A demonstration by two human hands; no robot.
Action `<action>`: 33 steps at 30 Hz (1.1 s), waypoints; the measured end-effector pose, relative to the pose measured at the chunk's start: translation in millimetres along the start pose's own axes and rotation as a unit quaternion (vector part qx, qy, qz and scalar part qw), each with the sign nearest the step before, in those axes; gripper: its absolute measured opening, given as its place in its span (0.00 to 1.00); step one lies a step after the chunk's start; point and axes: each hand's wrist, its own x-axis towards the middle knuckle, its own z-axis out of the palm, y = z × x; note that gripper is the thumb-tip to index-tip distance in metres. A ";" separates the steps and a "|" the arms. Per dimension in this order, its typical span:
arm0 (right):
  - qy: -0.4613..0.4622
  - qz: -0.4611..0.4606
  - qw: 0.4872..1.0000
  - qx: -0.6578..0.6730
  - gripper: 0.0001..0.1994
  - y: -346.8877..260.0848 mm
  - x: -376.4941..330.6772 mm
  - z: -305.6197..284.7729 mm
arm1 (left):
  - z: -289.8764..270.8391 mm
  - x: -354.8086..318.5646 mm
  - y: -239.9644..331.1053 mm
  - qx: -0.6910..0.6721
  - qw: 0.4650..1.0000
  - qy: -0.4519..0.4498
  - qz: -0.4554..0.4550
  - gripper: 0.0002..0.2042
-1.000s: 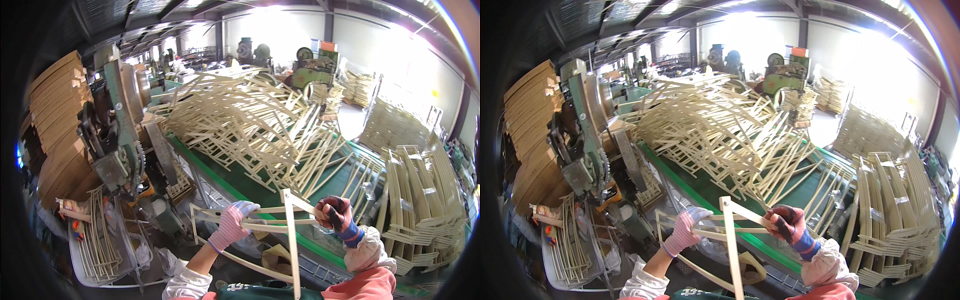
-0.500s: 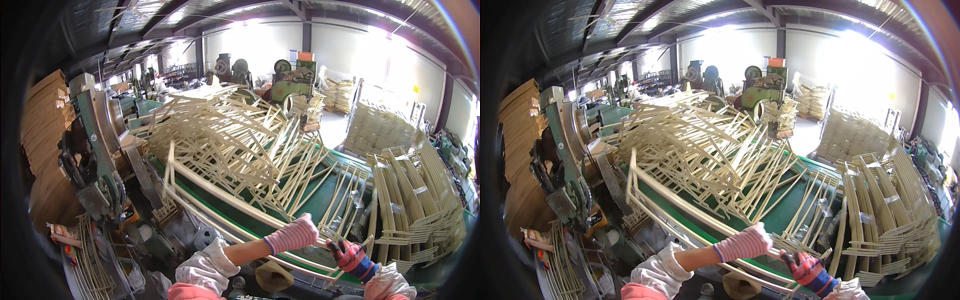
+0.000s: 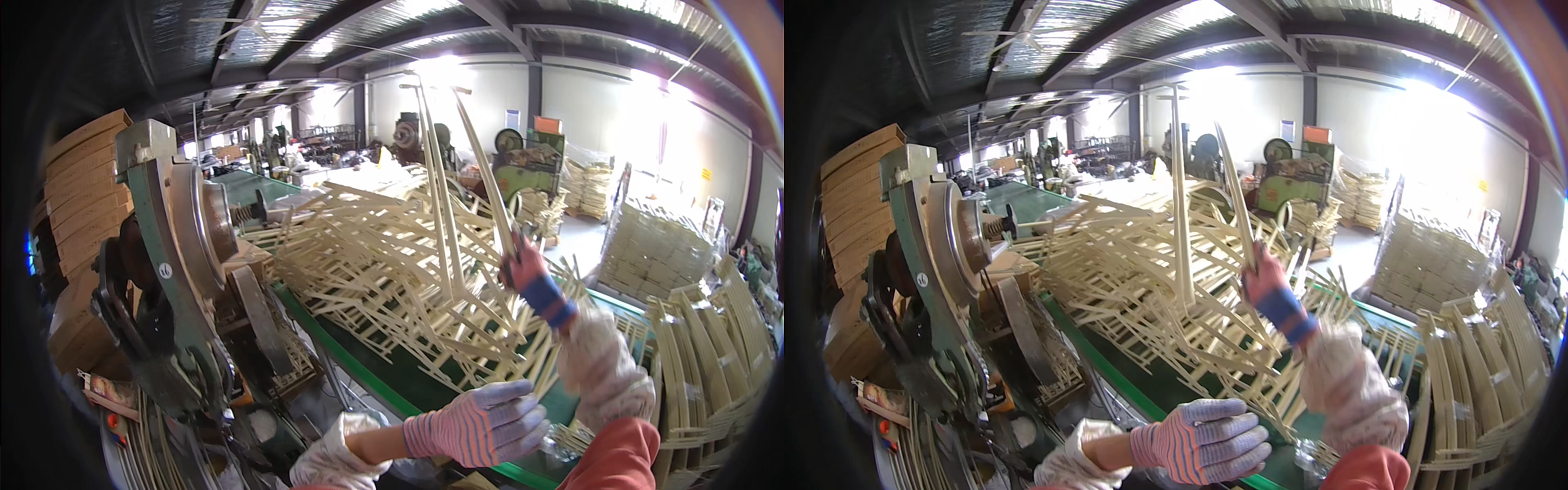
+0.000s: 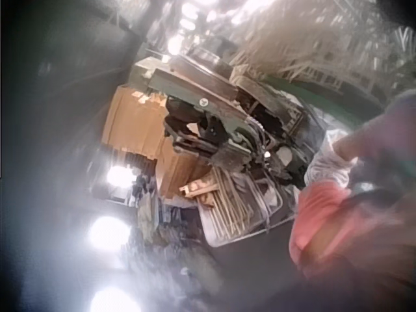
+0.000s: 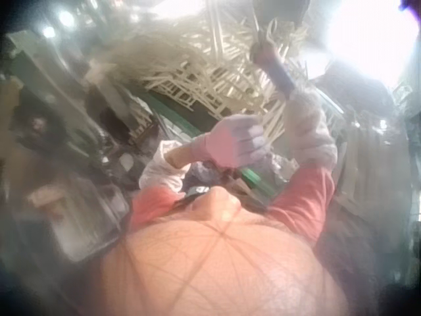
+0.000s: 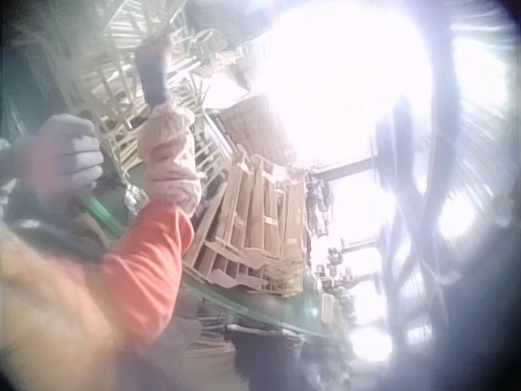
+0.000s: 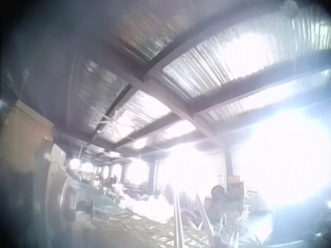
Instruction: The person assembles small wooden frames by joining two pieces at a press machine and then placing the finished frames onto a conveyor belt. The process is repeated continuously with multiple frames.
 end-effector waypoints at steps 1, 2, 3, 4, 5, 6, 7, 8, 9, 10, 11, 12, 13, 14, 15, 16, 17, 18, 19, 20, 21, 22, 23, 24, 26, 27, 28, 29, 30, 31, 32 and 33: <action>0.020 -0.016 0.999 -0.030 0.22 -1.7 52.2 28.0 | -3.4 -17.1 -6.6 -0.008 0.999 0.001 -0.034 0.13; 0.016 0.007 0.998 -0.059 0.21 -3.6 102.6 57.0 | -5.3 -33.7 -14.8 -0.015 0.997 -0.020 -0.073 0.13; 0.006 0.036 0.995 -0.088 0.20 -6.4 150.2 89.2 | -8.0 -50.6 -22.7 -0.018 0.993 -0.042 -0.108 0.13; -0.002 0.094 0.992 -0.080 0.19 -9.6 195.1 120.2 | -11.7 -67.8 -31.1 -0.014 0.990 -0.051 -0.133 0.13; -0.009 0.136 0.987 -0.085 0.19 -14.1 234.6 153.7 | -17.3 -86.0 -36.8 -0.012 0.985 -0.044 -0.164 0.13; -0.012 0.165 0.981 -0.099 0.18 -19.2 269.2 184.8 | -24.3 -104.3 -41.1 -0.009 0.981 -0.036 -0.192 0.13; -0.012 0.186 0.975 -0.118 0.18 -25.0 297.4 215.3 | -30.2 -122.3 -44.9 -0.005 0.975 -0.026 -0.221 0.13; -0.007 0.202 0.968 -0.147 0.17 -32.5 323.9 242.9 | -37.3 -141.0 -42.3 -0.003 0.966 -0.030 -0.258 0.11; -0.002 0.212 0.973 -0.087 0.17 -39.6 342.6 269.6 | -43.7 -159.2 -37.7 0.000 0.955 -0.031 -0.294 0.10; 0.001 0.218 0.975 -0.028 0.18 -48.9 362.6 291.9 | -49.3 -177.3 -31.5 -0.016 0.939 -0.064 -0.337 0.10; -0.039 0.211 0.975 -0.055 0.16 -60.9 380.5 314.1 | -47.9 -192.8 -25.3 -0.029 0.897 -0.166 -0.408 0.14; -0.050 0.206 0.976 -0.051 0.16 -69.6 393.0 332.7 | -48.0 -208.7 -19.8 -0.054 0.880 -0.165 -0.441 0.14; -0.059 0.198 0.977 -0.056 0.16 -78.0 403.0 350.9 | -45.9 -223.8 -15.9 -0.064 0.864 -0.171 -0.470 0.14; -0.068 0.191 0.977 -0.064 0.17 -83.7 409.6 367.7 | -43.3 -237.6 -10.8 -0.072 0.845 -0.179 -0.499 0.14; -0.075 0.181 0.978 -0.074 0.17 -89.4 415.7 383.7 | -39.5 -250.0 -7.5 -0.078 0.827 -0.189 -0.524 0.14; -0.080 0.171 0.978 -0.085 0.17 -92.6 417.7 399.6 | -36.1 -261.2 -4.1 -0.081 0.810 -0.197 -0.546 0.14; -0.087 0.160 0.978 -0.098 0.18 -95.0 419.1 414.1 | -32.6 -271.1 -2.0 -0.084 0.794 -0.205 -0.566 0.13; -0.093 0.149 0.978 -0.112 0.18 -95.7 418.4 427.3 | -29.5 -280.2 -0.6 -0.087 0.779 -0.211 -0.584 0.13; -0.103 0.138 0.977 -0.128 0.18 -95.8 416.7 438.4 | -27.2 -287.6 1.0 -0.090 0.765 -0.218 -0.599 0.13; -0.111 0.126 0.975 -0.143 0.19 -95.0 413.8 448.4 | -23.9 -294.4 0.9 -0.092 0.754 -0.224 -0.610 0.13; -0.117 0.114 0.974 -0.158 0.19 -94.1 410.3 456.0 | -21.4 -301.0 1.6 -0.094 0.745 -0.231 -0.619 0.13; -0.121 0.102 0.972 -0.172 0.19 -93.0 406.3 461.8 | -18.3 -307.0 2.3 -0.098 0.736 -0.237 -0.626 0.13; -0.126 0.087 0.971 -0.186 0.20 -91.8 401.8 465.7 | -14.5 -313.3 2.9 -0.103 0.729 -0.245 -0.631 0.13; -0.132 0.068 0.968 -0.202 0.20 -90.9 396.6 468.3 | -10.3 -320.0 4.5 -0.107 0.724 -0.253 -0.633 0.13; -0.137 0.017 0.964 -0.228 0.21 -90.4 387.2 467.5 | 1.9 -334.4 8.0 -0.116 0.718 -0.268 -0.632 0.13; -0.139 -0.010 0.960 -0.241 0.21 -91.2 383.5 464.4 | 9.2 -341.7 9.8 -0.124 0.716 -0.276 -0.629 0.13; -0.138 -0.044 0.956 -0.254 0.21 -94.2 381.1 459.9 | 17.2 -348.7 10.5 -0.134 0.716 -0.289 -0.621 0.13; -0.137 -0.083 0.951 -0.266 0.22 -99.3 378.0 453.2 | 25.3 -354.5 10.9 -0.143 0.715 -0.304 -0.613 0.13; -0.135 -0.127 0.943 -0.277 0.22 -107.5 374.4 444.1 | 33.7 -358.4 10.2 -0.149 0.716 -0.321 -0.601 0.13; -0.145 -0.170 0.929 -0.295 0.22 -116.7 368.4 431.8 | 41.9 -360.3 8.7 -0.158 0.719 -0.340 -0.585 0.13; -0.160 -0.222 0.920 -0.281 0.22 -127.3 360.9 415.6 | 49.7 -359.2 6.5 -0.162 0.724 -0.361 -0.565 0.13; -0.182 -0.265 0.907 -0.273 0.22 -140.8 351.4 394.3 | 56.6 -355.0 3.5 -0.162 0.733 -0.383 -0.538 0.13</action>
